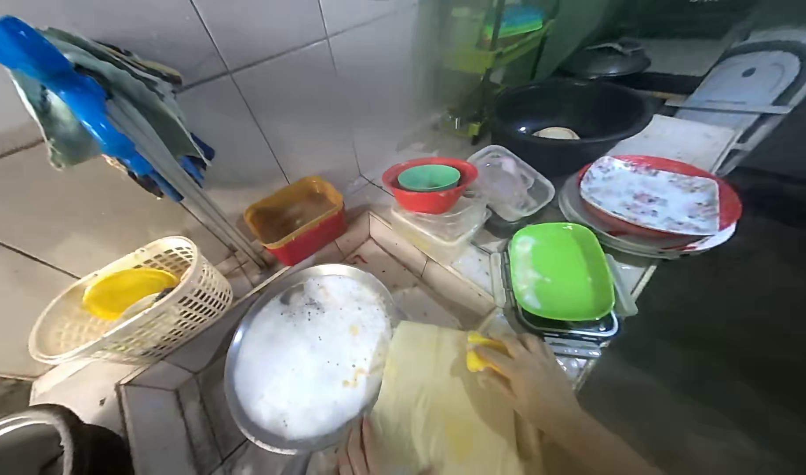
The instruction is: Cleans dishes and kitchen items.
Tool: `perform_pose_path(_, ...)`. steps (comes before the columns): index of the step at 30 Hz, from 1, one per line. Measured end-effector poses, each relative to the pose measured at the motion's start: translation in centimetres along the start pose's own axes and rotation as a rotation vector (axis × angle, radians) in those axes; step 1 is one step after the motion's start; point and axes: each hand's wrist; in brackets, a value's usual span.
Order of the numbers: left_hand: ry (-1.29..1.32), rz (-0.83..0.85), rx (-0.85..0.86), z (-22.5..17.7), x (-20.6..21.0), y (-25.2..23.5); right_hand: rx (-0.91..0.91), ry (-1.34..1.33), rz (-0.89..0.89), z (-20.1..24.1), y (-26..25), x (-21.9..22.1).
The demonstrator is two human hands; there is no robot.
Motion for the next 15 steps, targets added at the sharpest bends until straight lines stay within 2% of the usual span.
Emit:
perform_pose_path(2,0.052,0.008,-0.026,-0.6,0.2,-0.2,-0.079,-0.059,-0.044,1.7,1.7,0.8)
perform_pose_path(4,0.064,-0.02,-0.019,-0.7,0.1,-0.4,-0.334,-0.113,-0.048,3.2,3.7,1.7)
perform_pose_path(6,0.062,-0.008,-0.013,-0.6,0.0,-0.1,-0.465,-0.125,0.013,3.1,3.8,1.3)
perform_pose_path(7,0.06,0.003,-0.02,-0.7,0.1,0.0,-0.43,-0.108,0.016,2.4,3.0,0.7)
perform_pose_path(10,0.054,-0.014,-0.05,-1.2,0.8,0.0,-0.123,-0.13,-0.023,1.9,1.9,0.9)
perform_pose_path(11,0.041,-0.043,-0.047,-1.3,1.1,-0.1,-0.139,-0.143,-0.011,3.1,2.9,1.5)
perform_pose_path(13,0.023,-0.11,-0.02,-1.3,1.6,-0.1,-0.343,-0.144,-0.002,4.7,4.3,2.0)
perform_pose_path(14,0.013,-0.119,-0.005,-1.2,1.7,-0.1,-0.374,-0.168,0.04,4.3,4.0,1.5)
perform_pose_path(15,0.014,-0.109,0.004,-1.3,1.7,-0.1,-0.332,-0.18,0.054,3.4,3.1,0.9)
Point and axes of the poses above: each hand's wrist, its own y-axis away from the middle knuckle, its own x-axis out of the palm, z = x × y, and after that the axes turned 12 degrees about -y, right-handed
